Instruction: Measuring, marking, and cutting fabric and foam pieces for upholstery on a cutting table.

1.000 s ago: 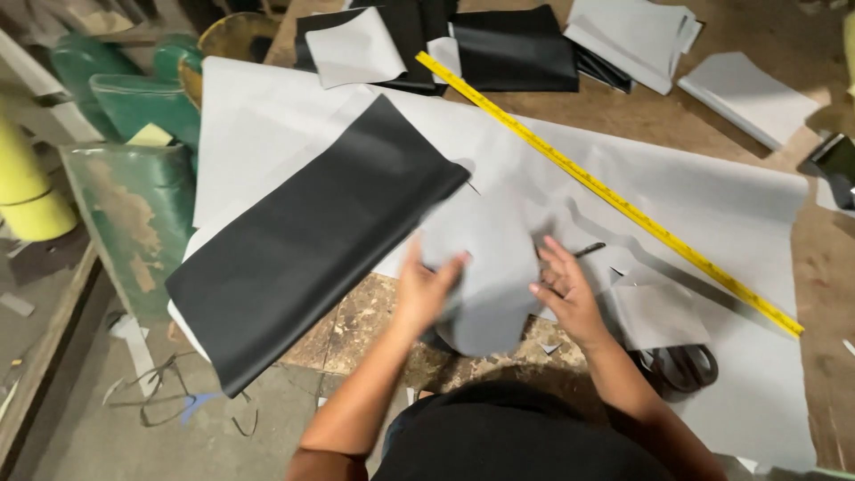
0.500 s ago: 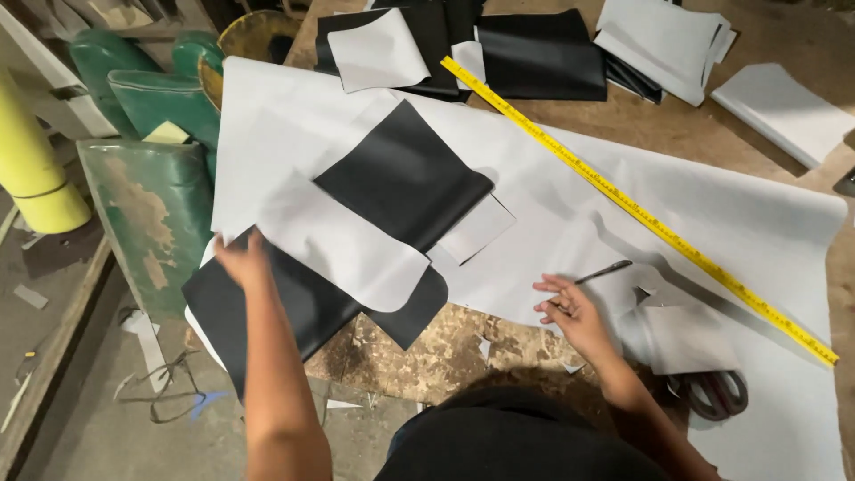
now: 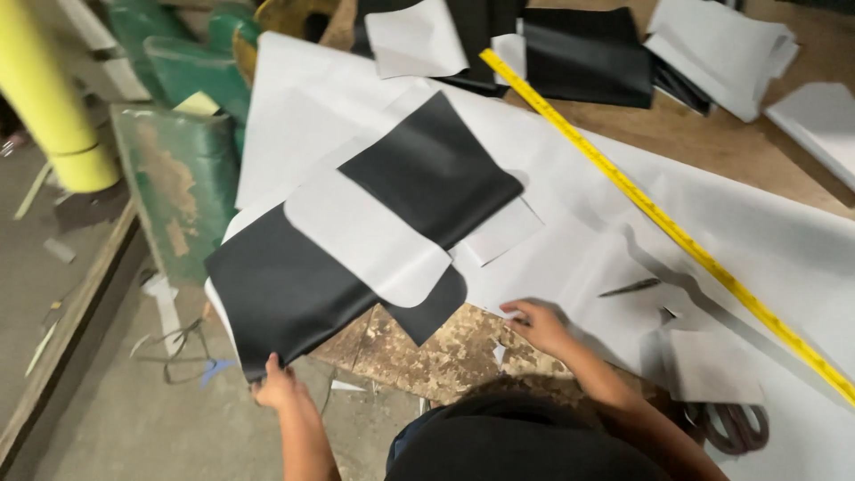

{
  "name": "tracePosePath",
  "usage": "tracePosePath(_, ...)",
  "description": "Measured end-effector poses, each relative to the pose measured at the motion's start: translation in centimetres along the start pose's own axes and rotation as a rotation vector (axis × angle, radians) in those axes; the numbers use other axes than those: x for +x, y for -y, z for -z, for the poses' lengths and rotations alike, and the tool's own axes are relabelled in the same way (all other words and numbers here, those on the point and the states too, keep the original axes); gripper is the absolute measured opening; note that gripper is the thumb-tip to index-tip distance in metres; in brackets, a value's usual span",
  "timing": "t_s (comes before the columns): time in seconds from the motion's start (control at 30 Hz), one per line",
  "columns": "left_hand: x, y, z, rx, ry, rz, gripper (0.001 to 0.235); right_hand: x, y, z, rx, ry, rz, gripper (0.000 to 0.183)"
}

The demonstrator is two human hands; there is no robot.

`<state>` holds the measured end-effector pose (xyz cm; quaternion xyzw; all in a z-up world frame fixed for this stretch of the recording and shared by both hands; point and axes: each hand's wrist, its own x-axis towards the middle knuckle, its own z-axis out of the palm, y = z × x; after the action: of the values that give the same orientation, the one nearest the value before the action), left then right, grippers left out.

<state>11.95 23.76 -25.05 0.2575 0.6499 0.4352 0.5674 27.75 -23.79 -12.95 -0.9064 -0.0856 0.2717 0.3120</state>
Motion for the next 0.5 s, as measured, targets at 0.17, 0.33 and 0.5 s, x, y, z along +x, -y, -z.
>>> tracePosePath(0.17,-4.5,-1.8,1.8,-0.016,0.132,0.001,0.027,11.6,-0.3,-5.2,0.163,-0.146,0.301,0.032)
tracePosePath(0.33,-5.6,-1.0,8.2,0.009,0.138,0.158,0.025,19.3,7.3,-6.0,0.002,-0.173,0.343,0.045)
tracePosePath(0.5,-4.6,1.2,12.5,0.152,0.121,0.213,0.028,18.9,14.4,-6.9,-0.442,0.187,-0.117,0.078)
